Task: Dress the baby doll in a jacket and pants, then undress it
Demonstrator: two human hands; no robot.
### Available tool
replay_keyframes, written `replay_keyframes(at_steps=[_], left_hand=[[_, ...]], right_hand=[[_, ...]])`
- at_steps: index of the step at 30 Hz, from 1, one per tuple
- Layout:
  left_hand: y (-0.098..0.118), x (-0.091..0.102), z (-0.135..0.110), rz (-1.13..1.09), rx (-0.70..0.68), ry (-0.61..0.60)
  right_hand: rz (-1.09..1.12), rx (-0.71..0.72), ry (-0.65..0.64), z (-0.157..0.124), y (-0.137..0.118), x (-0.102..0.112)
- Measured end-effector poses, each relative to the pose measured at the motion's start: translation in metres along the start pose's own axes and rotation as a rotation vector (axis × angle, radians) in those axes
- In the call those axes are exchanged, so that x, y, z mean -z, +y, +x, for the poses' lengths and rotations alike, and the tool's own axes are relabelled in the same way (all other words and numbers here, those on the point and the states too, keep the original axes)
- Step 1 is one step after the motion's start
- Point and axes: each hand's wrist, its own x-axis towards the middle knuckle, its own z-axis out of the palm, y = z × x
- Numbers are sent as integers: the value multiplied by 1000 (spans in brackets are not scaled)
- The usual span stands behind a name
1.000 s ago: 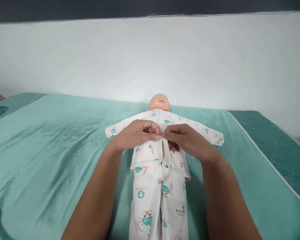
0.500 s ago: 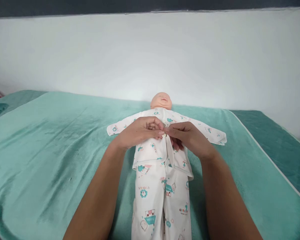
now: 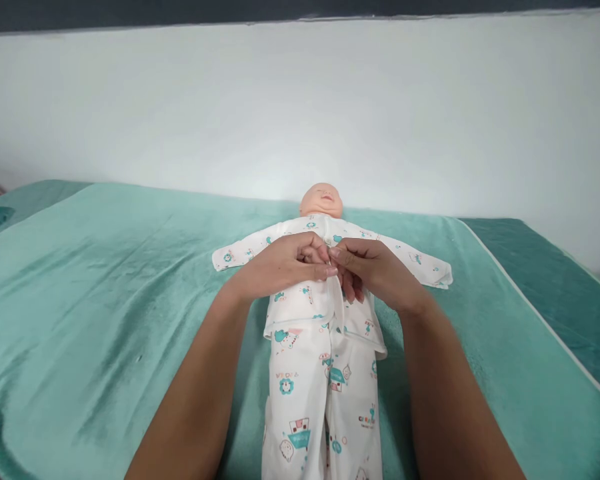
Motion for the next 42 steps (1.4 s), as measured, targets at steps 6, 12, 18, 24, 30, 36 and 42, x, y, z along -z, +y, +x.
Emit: replay_keyframes(at_steps=[6, 12, 18, 24, 30, 36, 42], left_hand=[[4, -6, 0, 50, 15, 32], [7, -10, -1, 113, 36, 63], [2, -4, 0, 101, 2, 23], [1, -2, -1, 19, -6, -10], [7, -2, -4, 14, 44, 7], [9, -3, -6, 26, 100, 22], [8, -3, -4, 16, 115, 58]], right_hand=[[19, -13, -9, 0, 0, 0], [-6, -13, -30, -2, 0, 1], [1, -13, -30, -1, 2, 1], [-4, -17, -33, 0, 3, 0], [-5, -26, -44, -1, 2, 1], [-11, -38, -42, -2, -2, 0], [-21, -41, -40, -2, -2, 0]])
